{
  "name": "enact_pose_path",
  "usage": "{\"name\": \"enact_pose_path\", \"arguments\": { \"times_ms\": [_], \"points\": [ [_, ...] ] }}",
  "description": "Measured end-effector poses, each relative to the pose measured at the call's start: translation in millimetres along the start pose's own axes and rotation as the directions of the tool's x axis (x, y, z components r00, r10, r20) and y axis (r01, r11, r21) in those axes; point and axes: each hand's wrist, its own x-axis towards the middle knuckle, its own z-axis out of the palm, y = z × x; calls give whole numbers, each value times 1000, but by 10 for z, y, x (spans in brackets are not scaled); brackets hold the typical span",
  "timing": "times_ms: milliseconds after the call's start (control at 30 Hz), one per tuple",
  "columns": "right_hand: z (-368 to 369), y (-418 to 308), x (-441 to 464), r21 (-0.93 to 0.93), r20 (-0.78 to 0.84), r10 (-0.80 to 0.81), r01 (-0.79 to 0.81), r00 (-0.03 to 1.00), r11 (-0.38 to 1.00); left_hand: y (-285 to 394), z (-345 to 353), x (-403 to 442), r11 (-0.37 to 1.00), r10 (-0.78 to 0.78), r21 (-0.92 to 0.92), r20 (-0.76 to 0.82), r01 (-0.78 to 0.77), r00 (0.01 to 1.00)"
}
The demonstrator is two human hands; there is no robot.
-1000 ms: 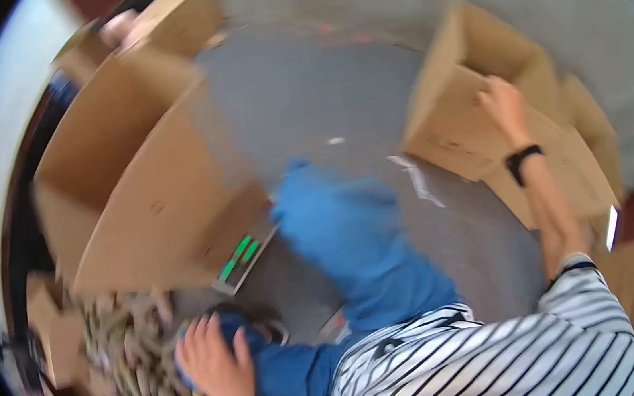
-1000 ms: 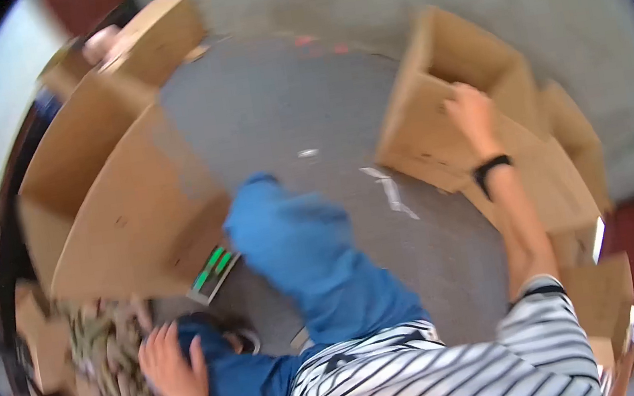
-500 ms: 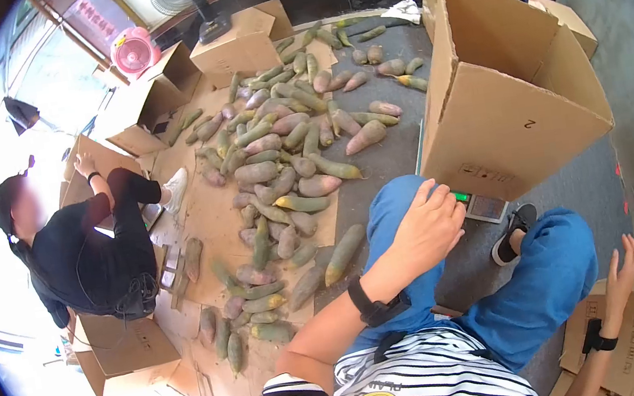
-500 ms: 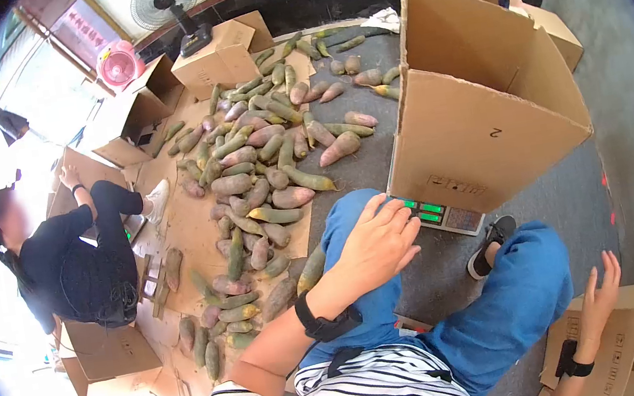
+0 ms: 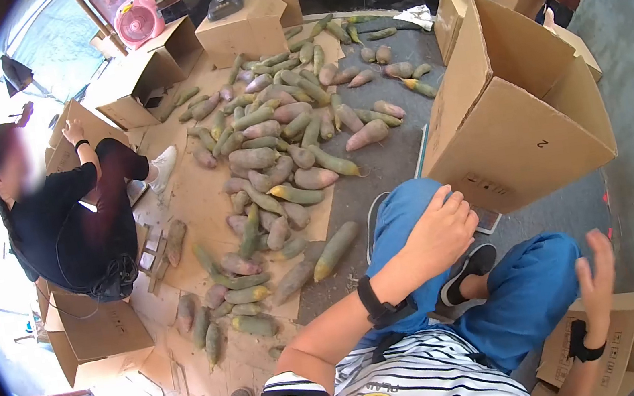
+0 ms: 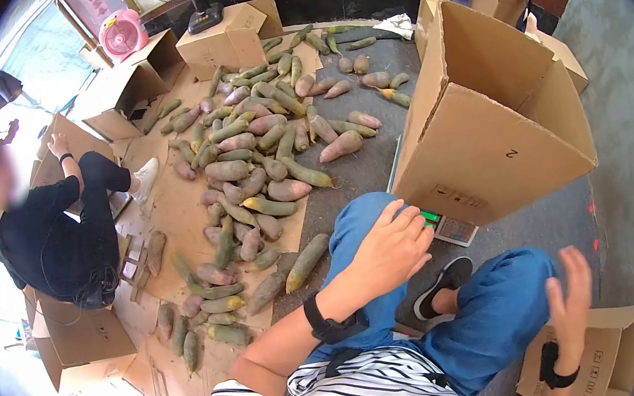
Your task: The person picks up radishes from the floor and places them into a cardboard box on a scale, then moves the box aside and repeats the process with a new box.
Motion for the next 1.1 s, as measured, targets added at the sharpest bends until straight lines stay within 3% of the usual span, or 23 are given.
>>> {"name": "enact_pose_path", "arguments": {
  "times_ms": [67,133,200,267,333,400,533,600,667,733,767,833,867,933,1000,1033,1100],
  "points": [
    [278,-77,6,64,263,41,-60,964,996,-5,-5,4,999,4,-48,16,-4,1000],
    [358,-59,87,9,285,30,-34,958,999,-12,-46,7,995,1,-102,34,3,999],
    [387,-110,211,-46,306,27,-13,952,999,-39,-131,7,890,-5,-448,-182,-78,983],
    [290,-385,502,-49,287,-153,173,946,984,-110,-282,21,856,-61,-515,-165,-33,984],
    [245,-741,753,-46,259,-247,267,934,963,-200,-539,48,914,-125,-406,-240,17,963],
    [278,-1061,988,28,63,-504,503,861,864,-243,-631,55,933,-153,-356,-256,54,955],
    [444,-1589,1370,103,-86,-676,682,731,724,-338,-776,37,964,-175,-248,-309,98,935],
    [535,-1724,1514,-25,-72,-728,729,682,684,-467,-877,-1,972,-194,-188,-299,142,934],
    [495,-1705,1620,-57,-62,-717,715,695,697,-649,-1009,-82,962,-257,-26,-414,271,873],
    [434,-1547,1708,-127,-141,-612,599,778,791,-819,-1149,-232,912,-355,-17,-533,410,768],
    [402,-1436,1709,-123,-146,-613,601,776,790,-869,-1179,-329,911,-353,-11,-535,411,768],
    [326,-1138,1588,-132,-140,-503,487,853,863,-963,-1137,-514,798,-517,-71,-591,598,619],
    [294,-997,1488,-121,-75,-465,455,882,882,-978,-1036,-596,798,-515,-68,-593,599,620],
    [244,-713,1266,-107,-9,-426,422,905,900,-958,-747,-825,775,-608,-117,-404,620,684],
    [196,-440,1055,-183,145,-353,376,924,909,-883,-380,-1014,817,-576,-124,-226,563,786],
    [190,-336,946,-183,146,-353,376,924,908,-829,-319,-1065,817,-576,-125,-225,563,786],
    [179,-160,746,-201,183,-200,235,963,951,-763,-251,-1117,734,-640,-222,91,642,763]
  ]
}}
